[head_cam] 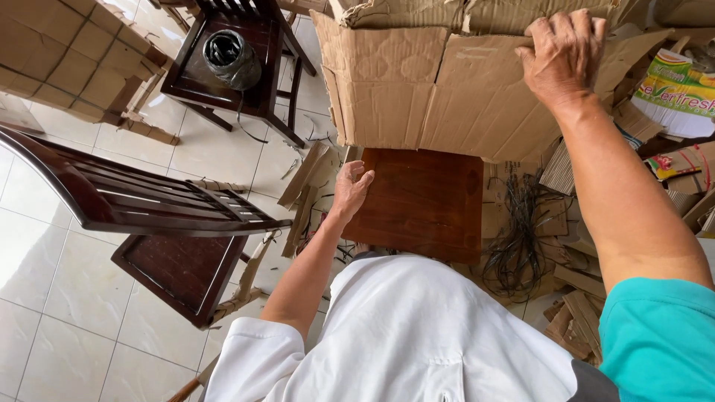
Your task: The person tears a large piece of cardboard into smaller pieces by hand and places them on the floor. They then pick up a bundle of cardboard, untie the wire binding, and place the bundle on a wooden stool.
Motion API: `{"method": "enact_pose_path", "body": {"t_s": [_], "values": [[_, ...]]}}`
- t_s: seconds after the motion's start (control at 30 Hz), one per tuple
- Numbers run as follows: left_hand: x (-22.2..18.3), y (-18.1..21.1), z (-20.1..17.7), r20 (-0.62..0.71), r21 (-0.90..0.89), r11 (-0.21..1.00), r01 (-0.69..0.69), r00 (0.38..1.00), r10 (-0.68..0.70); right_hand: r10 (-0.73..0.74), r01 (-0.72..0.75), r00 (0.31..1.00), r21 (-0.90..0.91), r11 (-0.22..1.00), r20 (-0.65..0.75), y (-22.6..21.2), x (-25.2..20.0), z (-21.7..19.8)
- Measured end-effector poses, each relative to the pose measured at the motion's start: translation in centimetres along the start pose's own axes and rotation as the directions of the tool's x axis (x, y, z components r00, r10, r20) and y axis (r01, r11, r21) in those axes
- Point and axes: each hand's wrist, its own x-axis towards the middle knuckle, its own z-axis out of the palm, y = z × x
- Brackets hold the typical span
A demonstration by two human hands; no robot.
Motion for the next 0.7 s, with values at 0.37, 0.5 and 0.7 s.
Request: {"method": "enact_pose_path", "body": {"t_s": [0.37, 0.5, 0.7], "values": [[1.2, 3.5, -0.7, -0.118, -0.045, 0.987, -0.157, 0.981, 0.151, 0.019, -0.045, 0.997, 0.384, 0.922, 0.072, -1.7, -2.2, -1.4], [2.1, 6.1, -0.2, -0.118, 0.027, 0.931, -0.365, 0.923, 0.365, 0.036, -0.102, 0.991, 0.548, 0.830, 0.130, -1.3, -2.7, -2.4], [2.3, 11.5, 1.7, -0.028, 0.661, 0.452, -0.599, 0.582, 0.813, 0.015, -0.059, 0.996, 0.523, 0.850, 0.088, -1.6, -2.2, -5.9]]}}
